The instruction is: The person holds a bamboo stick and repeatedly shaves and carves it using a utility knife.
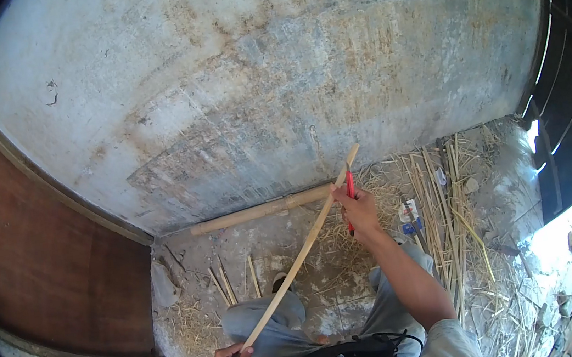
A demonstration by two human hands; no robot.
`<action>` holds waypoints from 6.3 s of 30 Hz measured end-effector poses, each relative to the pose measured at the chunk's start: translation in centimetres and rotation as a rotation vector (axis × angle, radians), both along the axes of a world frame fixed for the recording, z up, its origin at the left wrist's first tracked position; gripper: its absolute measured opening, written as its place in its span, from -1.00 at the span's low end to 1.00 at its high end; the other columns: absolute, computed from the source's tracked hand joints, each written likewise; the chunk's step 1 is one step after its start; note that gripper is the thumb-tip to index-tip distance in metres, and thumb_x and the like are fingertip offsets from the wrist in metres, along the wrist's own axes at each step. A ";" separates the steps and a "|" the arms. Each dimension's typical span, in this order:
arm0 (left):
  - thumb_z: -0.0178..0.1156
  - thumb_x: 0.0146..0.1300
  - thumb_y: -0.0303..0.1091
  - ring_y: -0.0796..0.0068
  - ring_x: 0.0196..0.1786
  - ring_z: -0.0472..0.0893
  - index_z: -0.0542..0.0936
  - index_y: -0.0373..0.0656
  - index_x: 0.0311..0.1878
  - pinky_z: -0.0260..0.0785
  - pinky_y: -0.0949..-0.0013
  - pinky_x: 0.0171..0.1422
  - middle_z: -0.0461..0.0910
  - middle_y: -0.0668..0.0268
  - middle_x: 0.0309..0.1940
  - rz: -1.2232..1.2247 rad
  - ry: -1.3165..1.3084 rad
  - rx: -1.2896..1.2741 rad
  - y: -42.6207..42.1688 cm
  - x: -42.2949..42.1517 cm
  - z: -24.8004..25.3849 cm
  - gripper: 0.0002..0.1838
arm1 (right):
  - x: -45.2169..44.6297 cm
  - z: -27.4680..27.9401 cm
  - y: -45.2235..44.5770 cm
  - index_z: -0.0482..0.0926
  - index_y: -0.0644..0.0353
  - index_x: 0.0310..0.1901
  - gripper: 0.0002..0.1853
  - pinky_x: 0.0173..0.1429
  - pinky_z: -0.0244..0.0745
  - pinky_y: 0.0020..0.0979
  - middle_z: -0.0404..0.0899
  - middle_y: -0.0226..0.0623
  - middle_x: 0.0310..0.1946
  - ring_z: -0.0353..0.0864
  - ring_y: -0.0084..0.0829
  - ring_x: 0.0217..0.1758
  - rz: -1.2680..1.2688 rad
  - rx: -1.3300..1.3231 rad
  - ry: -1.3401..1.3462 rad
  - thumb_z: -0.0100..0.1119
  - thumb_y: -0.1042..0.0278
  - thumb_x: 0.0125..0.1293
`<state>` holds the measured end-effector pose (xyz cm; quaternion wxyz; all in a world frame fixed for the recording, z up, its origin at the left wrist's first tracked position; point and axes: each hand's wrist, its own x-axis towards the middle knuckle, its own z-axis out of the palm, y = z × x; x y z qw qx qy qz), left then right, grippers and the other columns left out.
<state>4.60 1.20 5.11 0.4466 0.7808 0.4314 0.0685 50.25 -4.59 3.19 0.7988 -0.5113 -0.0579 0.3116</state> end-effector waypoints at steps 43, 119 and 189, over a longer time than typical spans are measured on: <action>0.47 0.07 -0.34 0.10 -0.21 0.66 0.61 -0.24 -0.11 0.51 0.18 -0.16 0.63 0.08 -0.23 -0.009 0.081 0.649 -0.4 1.8 1.3 -0.65 | -0.3 0.0 -0.5 0.66 0.29 -0.24 -0.89 -0.58 0.03 -0.58 0.56 -0.52 -0.53 0.21 -0.77 -0.65 0.105 -0.063 -0.113 0.35 0.47 0.24; 0.19 -0.02 -0.77 0.11 -0.11 0.55 0.48 -0.32 -0.26 0.48 0.19 -0.20 0.47 0.16 -0.17 -0.235 -0.433 0.648 2.1 29.4 -2.9 -0.76 | -0.6 -2.9 1.6 0.65 0.38 -0.31 -0.82 -0.35 0.34 -0.56 0.66 -0.39 -0.48 0.47 -0.72 -0.45 -0.031 -0.161 -0.363 0.28 0.40 0.30; -0.17 0.58 -0.02 0.73 -0.66 0.06 0.42 -0.10 -0.14 -0.09 0.53 -0.63 0.13 0.55 -0.62 -0.076 -0.321 -0.916 5.6 21.4 -3.0 -0.64 | -6.9 -4.2 1.2 0.56 0.18 -0.34 -0.78 -0.30 0.58 -0.07 0.65 -0.07 -0.48 0.71 -0.05 -0.38 0.341 -0.950 -1.507 0.19 0.18 0.18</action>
